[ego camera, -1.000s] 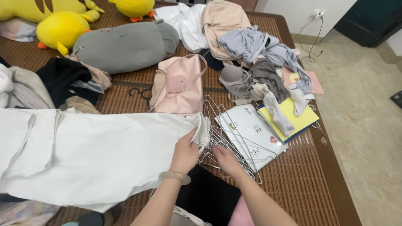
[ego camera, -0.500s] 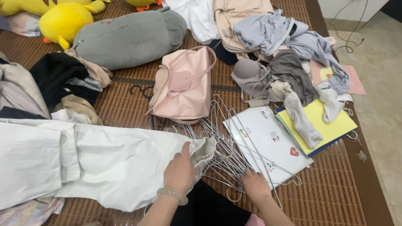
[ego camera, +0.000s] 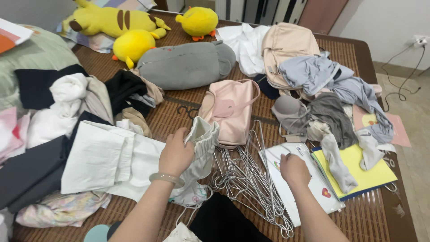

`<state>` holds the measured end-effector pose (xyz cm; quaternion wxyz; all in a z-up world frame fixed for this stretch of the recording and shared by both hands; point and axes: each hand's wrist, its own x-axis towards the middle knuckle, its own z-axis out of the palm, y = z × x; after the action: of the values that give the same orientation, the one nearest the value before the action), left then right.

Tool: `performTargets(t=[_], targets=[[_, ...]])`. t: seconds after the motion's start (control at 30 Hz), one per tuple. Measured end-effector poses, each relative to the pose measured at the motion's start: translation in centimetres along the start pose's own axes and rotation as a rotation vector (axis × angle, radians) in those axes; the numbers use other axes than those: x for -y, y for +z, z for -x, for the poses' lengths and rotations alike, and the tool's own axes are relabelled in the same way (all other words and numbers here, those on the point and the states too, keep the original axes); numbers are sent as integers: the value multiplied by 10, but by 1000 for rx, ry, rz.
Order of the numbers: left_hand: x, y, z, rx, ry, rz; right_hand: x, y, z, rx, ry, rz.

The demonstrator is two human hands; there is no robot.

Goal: The person folds a pink top on a table, sorts through papers and folders on a bed, and then hangs two handbags and a pair of white pants inside a closet.

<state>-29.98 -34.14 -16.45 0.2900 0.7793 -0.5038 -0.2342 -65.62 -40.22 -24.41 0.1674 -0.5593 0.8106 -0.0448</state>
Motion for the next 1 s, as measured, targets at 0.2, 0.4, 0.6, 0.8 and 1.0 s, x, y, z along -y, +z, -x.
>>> performTargets(t=[0.2,0.4,0.6,0.8,1.0], targets=[[24,-52,-19,321,-178,-206,-21,41,-16,96,-168,421],[35,-78,-4,382,-207,-403,-7,16,-16,-167,-124,-9],[31,-85,9,146,-26,-345,130,-21,39,23,-829,-1083],[21,-145,15,287,201,-465,253,-117,104,762,-586,-1944],[19,-224,29,223,198,-509,322,-173,151,1010,-789,-1972]])
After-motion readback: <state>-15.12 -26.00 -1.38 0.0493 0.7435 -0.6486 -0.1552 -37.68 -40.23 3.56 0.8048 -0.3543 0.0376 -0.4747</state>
